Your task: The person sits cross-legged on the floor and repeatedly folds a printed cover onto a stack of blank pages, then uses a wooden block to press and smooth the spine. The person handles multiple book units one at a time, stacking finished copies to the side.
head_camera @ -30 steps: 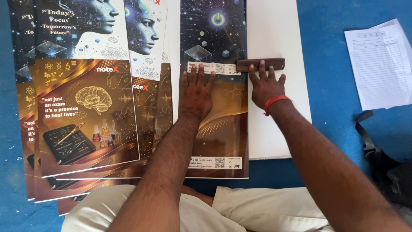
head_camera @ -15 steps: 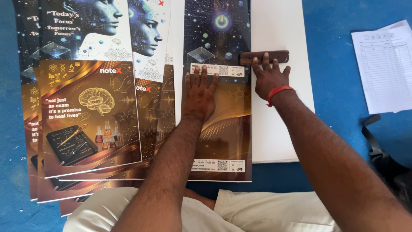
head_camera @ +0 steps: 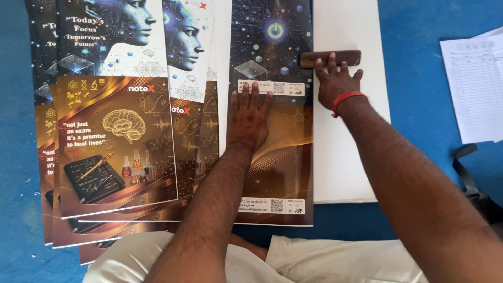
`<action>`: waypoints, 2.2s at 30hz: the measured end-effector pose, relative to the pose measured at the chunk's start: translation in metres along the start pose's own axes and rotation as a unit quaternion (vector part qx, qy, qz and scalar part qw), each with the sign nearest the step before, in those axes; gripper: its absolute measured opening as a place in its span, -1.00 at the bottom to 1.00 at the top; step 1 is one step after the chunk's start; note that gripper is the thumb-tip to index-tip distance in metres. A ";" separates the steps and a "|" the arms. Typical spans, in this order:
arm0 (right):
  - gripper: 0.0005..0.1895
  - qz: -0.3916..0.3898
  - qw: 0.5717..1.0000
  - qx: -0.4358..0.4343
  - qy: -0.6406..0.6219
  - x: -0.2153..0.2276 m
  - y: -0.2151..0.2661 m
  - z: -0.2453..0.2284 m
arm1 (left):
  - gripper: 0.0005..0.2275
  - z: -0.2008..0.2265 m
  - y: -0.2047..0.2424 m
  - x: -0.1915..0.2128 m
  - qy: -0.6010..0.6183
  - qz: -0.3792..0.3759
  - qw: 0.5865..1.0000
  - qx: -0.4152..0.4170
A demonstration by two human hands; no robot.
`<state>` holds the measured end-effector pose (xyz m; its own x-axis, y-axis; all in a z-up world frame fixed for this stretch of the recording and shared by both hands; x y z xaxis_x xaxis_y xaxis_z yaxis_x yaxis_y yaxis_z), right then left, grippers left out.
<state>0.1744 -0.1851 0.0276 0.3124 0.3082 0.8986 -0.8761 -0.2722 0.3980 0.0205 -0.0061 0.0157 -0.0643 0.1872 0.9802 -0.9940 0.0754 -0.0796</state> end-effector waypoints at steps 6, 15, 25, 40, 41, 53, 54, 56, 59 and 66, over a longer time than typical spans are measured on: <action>-0.24 0.018 1.000 -0.001 -0.014 0.003 -0.014 0.003 | -0.36 0.000 -0.001 -0.001 0.000 0.008 1.000 -0.001; -0.26 0.034 0.999 -0.003 -0.031 0.008 -0.036 0.006 | -0.40 0.000 0.000 0.000 0.022 0.029 0.999 0.002; -0.25 0.062 0.997 -0.012 -0.046 0.014 -0.068 0.008 | -0.34 0.000 -0.001 -0.004 -0.002 0.026 1.000 -0.005; -0.24 0.089 0.995 -0.011 -0.044 0.025 -0.107 0.016 | -0.41 0.001 0.001 0.002 0.006 0.043 0.999 -0.008; -0.23 0.092 0.995 -0.012 -0.048 0.025 -0.110 0.016 | -0.41 0.001 0.001 0.003 0.009 0.044 0.999 -0.006; -0.19 0.155 0.986 0.008 -0.066 0.028 -0.139 0.033 | -0.39 0.002 0.001 0.005 0.017 0.045 0.999 -0.001; -0.19 0.166 0.984 0.011 -0.064 0.029 -0.142 0.034 | -0.37 0.002 0.001 0.005 0.008 0.040 0.999 -0.002; -0.18 0.181 0.982 0.012 -0.054 0.029 -0.149 0.033 | -0.35 0.001 0.002 0.005 0.007 0.025 1.000 -0.002; -0.18 0.193 0.981 0.011 -0.034 0.029 -0.159 0.038 | -0.35 0.001 0.002 0.005 0.023 0.017 1.000 -0.003; -0.27 0.208 0.978 -0.012 -0.018 0.022 -0.177 0.051 | -0.36 0.001 0.001 0.006 0.022 0.025 0.999 -0.005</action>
<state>0.3551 -0.1770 -0.0138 -0.0607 0.1431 0.9878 -0.9382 -0.3461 -0.0075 0.0188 -0.0064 0.0215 -0.1090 0.2334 0.9662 -0.9887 0.0747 -0.1296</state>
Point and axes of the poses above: each hand's wrist, its own y-axis away from the middle knuckle, its own x-axis out of the back of the hand, z = x × y, the point moved 6 cm from there along -y, towards the middle knuckle, and after that the axes turned 3 degrees about -x, right-handed, at the moved point
